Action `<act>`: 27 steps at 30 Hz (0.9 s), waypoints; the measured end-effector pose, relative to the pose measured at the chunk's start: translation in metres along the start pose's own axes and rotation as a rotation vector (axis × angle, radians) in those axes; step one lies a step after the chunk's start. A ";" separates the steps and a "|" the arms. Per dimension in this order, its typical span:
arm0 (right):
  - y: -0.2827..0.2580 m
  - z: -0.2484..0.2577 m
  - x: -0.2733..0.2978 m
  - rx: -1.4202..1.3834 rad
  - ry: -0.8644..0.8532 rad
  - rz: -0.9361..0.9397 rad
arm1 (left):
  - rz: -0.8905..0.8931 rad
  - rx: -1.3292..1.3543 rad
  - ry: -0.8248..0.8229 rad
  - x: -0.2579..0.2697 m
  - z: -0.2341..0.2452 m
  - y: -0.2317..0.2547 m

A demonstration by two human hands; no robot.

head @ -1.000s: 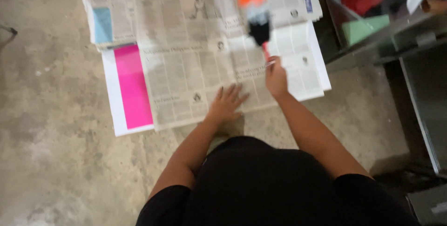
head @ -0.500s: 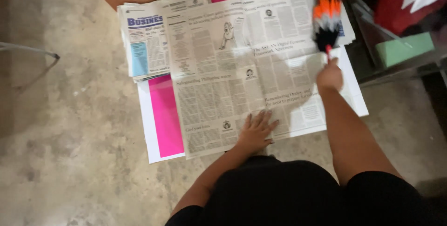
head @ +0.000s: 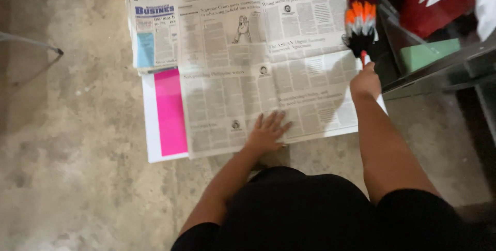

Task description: Dusting individual pages of a stack of newspapers using a feather duster.

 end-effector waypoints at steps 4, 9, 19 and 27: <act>-0.037 0.009 0.102 -0.013 0.236 0.401 | 0.101 0.034 -0.118 -0.020 0.000 0.011; -0.075 0.042 0.252 -1.002 -0.109 0.559 | 1.082 1.401 -0.069 -0.062 -0.038 0.047; -0.052 0.047 0.292 -0.336 -0.172 0.974 | 1.322 0.526 0.046 0.117 0.053 0.040; -0.020 0.023 0.260 -0.126 -0.041 0.984 | 1.013 -0.389 0.268 0.278 0.015 0.027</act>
Point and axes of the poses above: each hand's wrist, its own x-axis away from the middle knuckle, its own z-axis out of the back of the hand, y = z × x, the point moved 6 cm from there along -x, towards the middle knuckle
